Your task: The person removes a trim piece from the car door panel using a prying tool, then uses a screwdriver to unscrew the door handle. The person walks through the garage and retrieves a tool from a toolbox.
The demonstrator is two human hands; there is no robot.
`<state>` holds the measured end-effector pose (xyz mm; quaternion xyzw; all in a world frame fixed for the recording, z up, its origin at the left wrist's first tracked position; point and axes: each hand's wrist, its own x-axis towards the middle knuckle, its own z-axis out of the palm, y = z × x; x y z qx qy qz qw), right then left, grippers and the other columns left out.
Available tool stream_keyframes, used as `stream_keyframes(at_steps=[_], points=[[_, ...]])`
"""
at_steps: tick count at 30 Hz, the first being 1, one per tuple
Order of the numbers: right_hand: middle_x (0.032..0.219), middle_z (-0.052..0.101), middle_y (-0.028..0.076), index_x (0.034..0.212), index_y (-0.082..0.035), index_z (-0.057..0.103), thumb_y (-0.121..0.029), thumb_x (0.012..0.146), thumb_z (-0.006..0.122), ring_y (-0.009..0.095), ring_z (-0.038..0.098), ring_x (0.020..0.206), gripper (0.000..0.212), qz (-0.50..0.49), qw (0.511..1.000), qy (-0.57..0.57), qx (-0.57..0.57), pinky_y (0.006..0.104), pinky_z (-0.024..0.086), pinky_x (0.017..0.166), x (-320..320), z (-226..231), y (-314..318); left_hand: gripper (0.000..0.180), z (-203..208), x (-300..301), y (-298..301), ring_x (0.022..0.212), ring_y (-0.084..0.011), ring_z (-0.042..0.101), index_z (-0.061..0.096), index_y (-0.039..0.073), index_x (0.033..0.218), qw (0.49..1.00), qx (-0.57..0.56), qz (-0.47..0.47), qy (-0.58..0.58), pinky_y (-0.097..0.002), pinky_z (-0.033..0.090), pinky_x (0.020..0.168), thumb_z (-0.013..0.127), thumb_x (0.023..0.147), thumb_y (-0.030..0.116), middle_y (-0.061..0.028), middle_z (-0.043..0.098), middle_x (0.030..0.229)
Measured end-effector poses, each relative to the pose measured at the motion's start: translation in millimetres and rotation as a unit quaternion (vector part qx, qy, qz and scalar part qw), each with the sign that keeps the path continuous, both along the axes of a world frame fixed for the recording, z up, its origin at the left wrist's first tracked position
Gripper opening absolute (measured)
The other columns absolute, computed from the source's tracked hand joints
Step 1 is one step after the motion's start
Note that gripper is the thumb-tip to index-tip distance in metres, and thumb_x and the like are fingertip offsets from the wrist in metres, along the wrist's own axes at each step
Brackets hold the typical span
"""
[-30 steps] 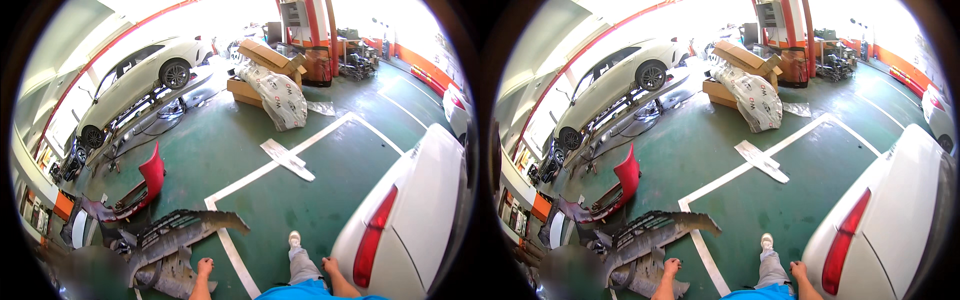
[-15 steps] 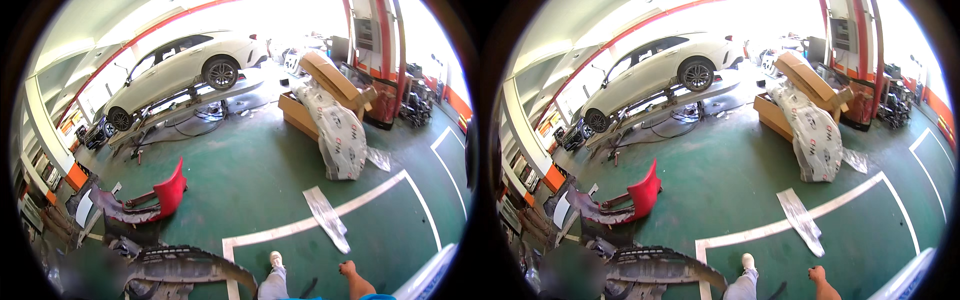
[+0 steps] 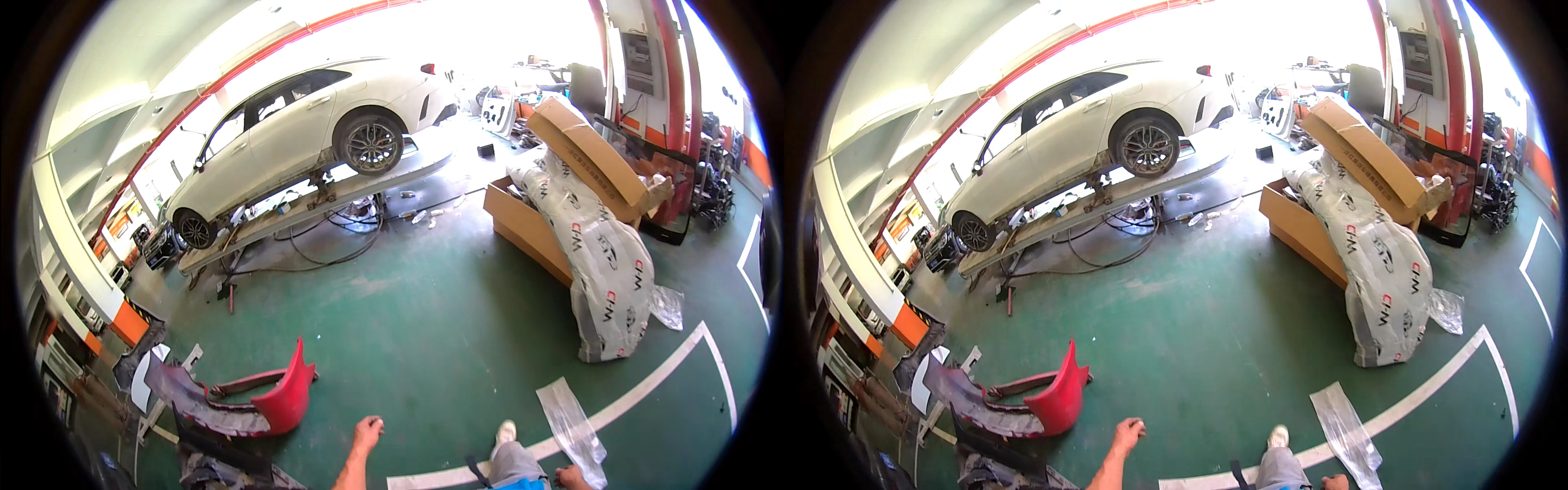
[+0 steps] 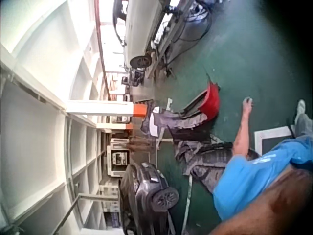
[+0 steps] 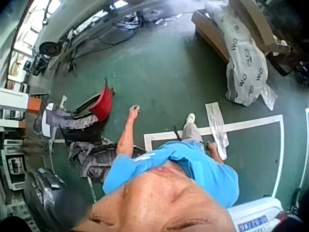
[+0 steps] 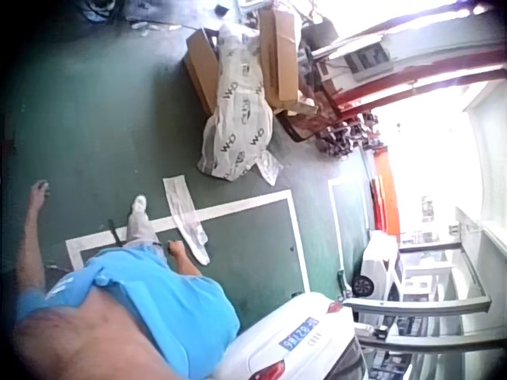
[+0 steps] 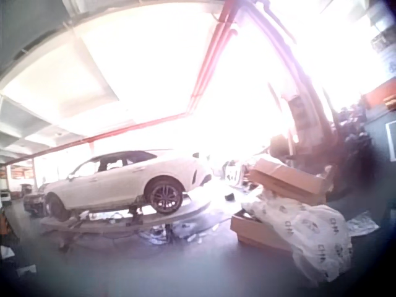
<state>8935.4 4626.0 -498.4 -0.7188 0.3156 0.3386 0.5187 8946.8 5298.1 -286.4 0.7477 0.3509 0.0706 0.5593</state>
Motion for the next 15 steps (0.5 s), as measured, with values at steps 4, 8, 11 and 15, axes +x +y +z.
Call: stream_keyframes(at_steps=[4, 8, 11, 15], points=[[0.073, 0.067, 0.019, 0.09, 0.008, 0.062, -0.015, 0.088, 0.065, 0.029, 0.066, 0.056, 0.024, 0.047, 0.996, 0.046, -0.056, 0.0395, 0.054, 0.047, 132.1, 1.2, 71.2, 0.025, -22.4, 157.5, 62.4, 0.071, -0.0169, 0.067, 0.069, 0.002, 0.103, 0.996, 0.048, -0.009, 0.073, -0.0322, 0.054, 0.067, 0.063, 0.088, 0.021, -0.0086, 0.071, 0.085], [0.071, 0.066, 0.018, 0.088, 0.008, 0.062, -0.014, 0.088, 0.065, 0.028, 0.066, 0.055, 0.023, 0.126, 0.99, -0.004, -0.057, 0.0389, 0.053, 0.046, 321.4, -7.7, 169.2, 0.034, -105.5, 187.7, 113.0, 0.068, -0.0235, 0.068, 0.072, 0.003, 0.088, 0.966, 0.087, -0.099, 0.221, -0.0377, 0.055, 0.069, 0.064, 0.083, 0.036, -0.0111, 0.07, 0.075], [0.07, 0.066, 0.018, 0.087, 0.008, 0.062, -0.014, 0.088, 0.065, 0.027, 0.065, 0.055, 0.022, 0.092, 0.991, -0.086, -0.044, 0.0385, 0.053, 0.046, 481.9, -2.1, 211.9, 0.024, -123.4, 235.8, 71.6, 0.064, -0.0197, 0.058, 0.069, 0.004, 0.092, 0.932, -0.168, 0.004, 0.321, -0.0383, 0.048, 0.059, 0.066, 0.089, 0.028, -0.0072, 0.064, 0.075], [0.068, 0.064, 0.015, 0.087, 0.005, 0.063, -0.015, 0.09, 0.061, 0.023, 0.063, 0.053, 0.02, 0.092, 0.989, -0.111, 0.03, 0.0355, 0.05, 0.045, 710.2, 100.6, 318.7, 0.028, -96.2, 250.1, 65.3, 0.07, -0.0238, 0.063, 0.069, 0.003, 0.098, 0.923, -0.208, 0.116, 0.301, -0.0389, 0.051, 0.063, 0.066, 0.089, 0.029, -0.0088, 0.068, 0.081]])
